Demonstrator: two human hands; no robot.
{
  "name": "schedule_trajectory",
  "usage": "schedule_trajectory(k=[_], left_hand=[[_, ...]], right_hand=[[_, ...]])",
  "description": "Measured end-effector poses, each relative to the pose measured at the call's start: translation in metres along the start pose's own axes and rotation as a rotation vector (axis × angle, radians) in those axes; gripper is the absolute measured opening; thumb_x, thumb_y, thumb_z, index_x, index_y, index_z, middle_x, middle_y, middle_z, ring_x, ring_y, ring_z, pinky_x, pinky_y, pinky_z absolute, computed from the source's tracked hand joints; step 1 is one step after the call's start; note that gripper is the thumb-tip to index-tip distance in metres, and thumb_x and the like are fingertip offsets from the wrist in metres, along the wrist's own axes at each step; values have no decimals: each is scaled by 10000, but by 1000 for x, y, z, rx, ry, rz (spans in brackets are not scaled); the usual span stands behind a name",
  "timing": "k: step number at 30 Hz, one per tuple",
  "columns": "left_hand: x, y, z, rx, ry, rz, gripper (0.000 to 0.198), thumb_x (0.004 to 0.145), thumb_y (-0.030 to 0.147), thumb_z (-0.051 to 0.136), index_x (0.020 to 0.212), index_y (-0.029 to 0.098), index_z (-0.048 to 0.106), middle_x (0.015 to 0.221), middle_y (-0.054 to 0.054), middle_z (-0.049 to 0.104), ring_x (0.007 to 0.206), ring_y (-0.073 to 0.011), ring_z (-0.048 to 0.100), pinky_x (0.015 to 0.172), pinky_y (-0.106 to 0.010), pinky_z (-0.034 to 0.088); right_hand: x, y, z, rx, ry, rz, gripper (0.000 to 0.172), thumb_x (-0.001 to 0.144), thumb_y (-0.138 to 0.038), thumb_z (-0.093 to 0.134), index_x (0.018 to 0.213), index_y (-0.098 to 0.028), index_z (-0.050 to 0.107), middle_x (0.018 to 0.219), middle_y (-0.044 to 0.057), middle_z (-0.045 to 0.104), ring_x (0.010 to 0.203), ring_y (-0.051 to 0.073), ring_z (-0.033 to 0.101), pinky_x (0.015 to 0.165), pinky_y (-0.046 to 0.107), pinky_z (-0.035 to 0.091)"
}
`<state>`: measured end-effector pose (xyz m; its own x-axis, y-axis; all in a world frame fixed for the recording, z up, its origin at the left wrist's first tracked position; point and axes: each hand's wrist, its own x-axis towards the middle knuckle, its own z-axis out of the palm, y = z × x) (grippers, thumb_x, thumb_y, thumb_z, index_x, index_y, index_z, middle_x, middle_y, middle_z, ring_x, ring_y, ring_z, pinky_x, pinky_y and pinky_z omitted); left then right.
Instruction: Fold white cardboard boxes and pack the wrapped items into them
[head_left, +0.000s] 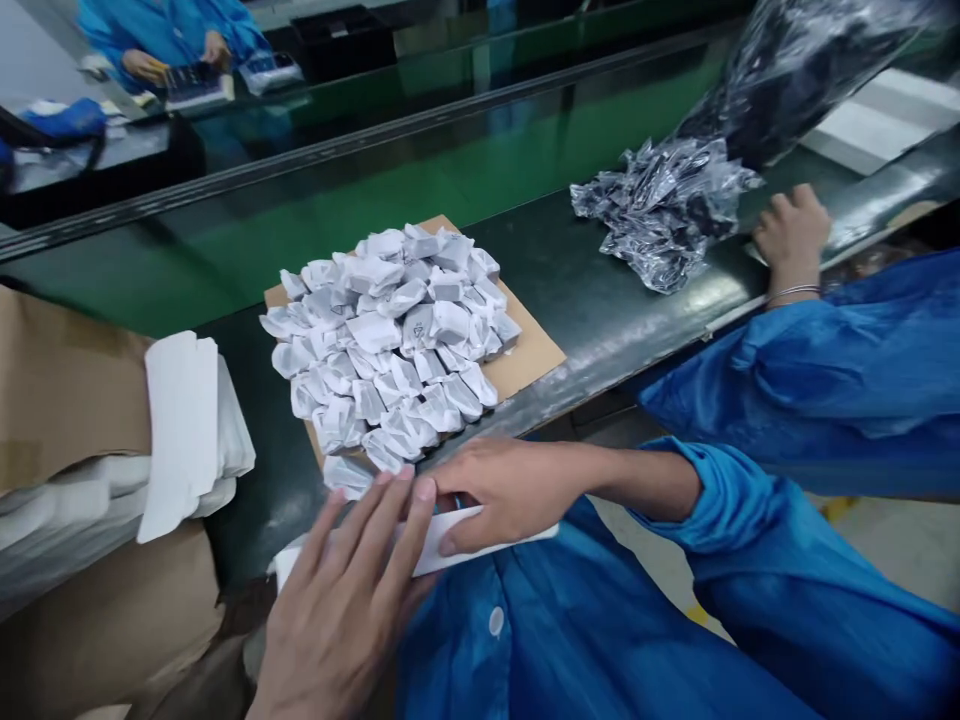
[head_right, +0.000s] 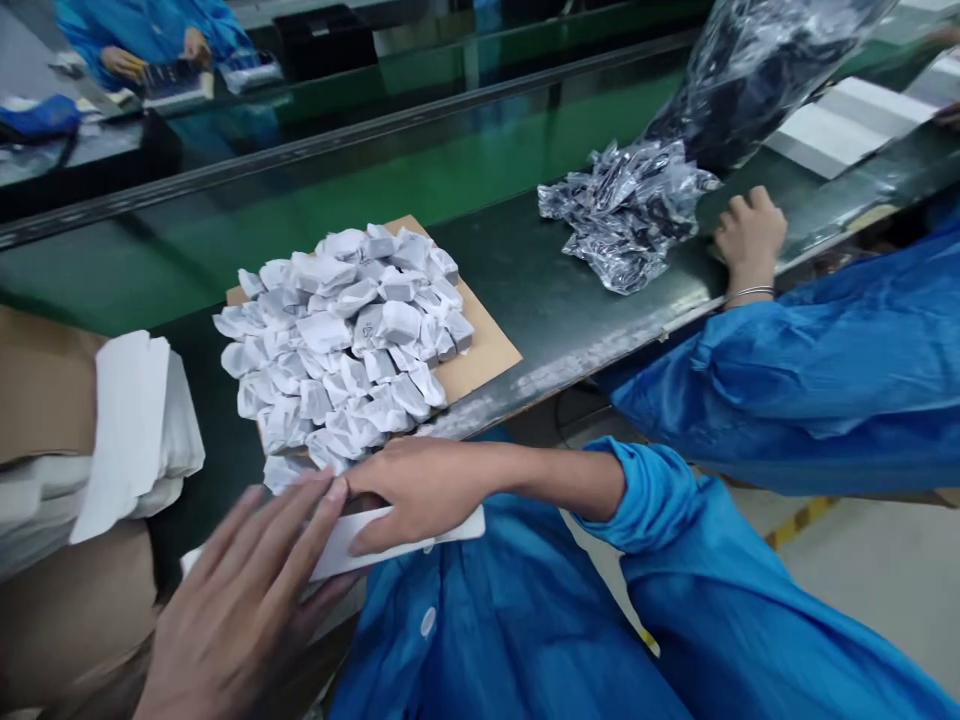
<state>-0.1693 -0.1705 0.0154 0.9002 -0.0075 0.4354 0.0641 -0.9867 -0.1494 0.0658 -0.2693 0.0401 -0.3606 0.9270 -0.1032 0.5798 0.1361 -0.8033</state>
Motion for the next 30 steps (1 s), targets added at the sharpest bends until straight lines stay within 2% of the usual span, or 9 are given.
schedule_trajectory(k=[1,3,6,9,12,17,21,25,30], left_hand=[[0,0,0,37,-53,48,629,934,327,625,1490,116,418,1235,-148,688,1068,-258,660,1021,-384,436],[-4,-5,5,112,-75,13,571,955,315,594,1462,96,449,1083,-125,739,894,-219,686,823,-317,467],[-7,-25,18,219,-34,-192,642,915,355,649,1479,143,427,1050,-116,743,782,-229,678,658,-316,436],[4,-55,34,186,-41,-420,644,921,461,602,1476,187,427,1160,-141,711,905,-298,689,665,-351,460],[26,-81,49,52,-209,-545,682,946,546,488,1478,125,417,1291,-202,639,1137,-370,628,821,-426,511],[55,-88,60,-60,-359,-481,813,935,539,515,1566,112,230,1483,-243,466,1313,-414,496,1029,-552,449],[74,-78,60,-108,-417,-325,565,996,386,430,1545,308,318,1554,-153,386,1361,-378,463,1017,-545,473],[83,-82,63,-169,-477,-272,467,988,249,389,1425,357,513,1480,-137,425,1302,-365,510,966,-543,504],[74,-88,59,-234,-346,-286,422,996,304,387,1373,343,573,1432,-141,415,1257,-358,532,941,-528,524]], right_hand=[[-1,1,-5,18,52,16,324,925,-362,639,1159,-141,679,969,66,743,789,160,648,635,236,381],[-6,12,-13,16,342,165,305,972,-411,570,1103,-161,686,965,51,737,814,152,644,665,235,382],[-14,43,-17,-162,684,483,329,950,-474,586,1031,-175,699,918,49,732,829,175,635,678,256,357],[-15,72,-12,-292,620,562,321,875,-479,679,971,-174,708,851,38,716,789,179,618,642,259,329],[-17,81,-8,-321,623,558,187,893,-349,654,917,-174,714,782,12,697,709,148,598,625,249,341],[-43,84,1,-546,765,595,230,920,-272,576,1019,-114,711,969,140,719,871,250,635,735,333,423],[-61,101,15,-774,777,408,323,941,-302,580,1182,-98,648,1247,203,658,1122,326,601,917,424,476],[-61,107,19,-574,776,347,356,926,-341,634,1227,-152,602,1226,148,673,1098,292,612,931,433,504],[-44,97,15,-224,813,393,343,912,-287,635,1240,-189,612,1185,112,663,1103,252,597,960,410,476]])
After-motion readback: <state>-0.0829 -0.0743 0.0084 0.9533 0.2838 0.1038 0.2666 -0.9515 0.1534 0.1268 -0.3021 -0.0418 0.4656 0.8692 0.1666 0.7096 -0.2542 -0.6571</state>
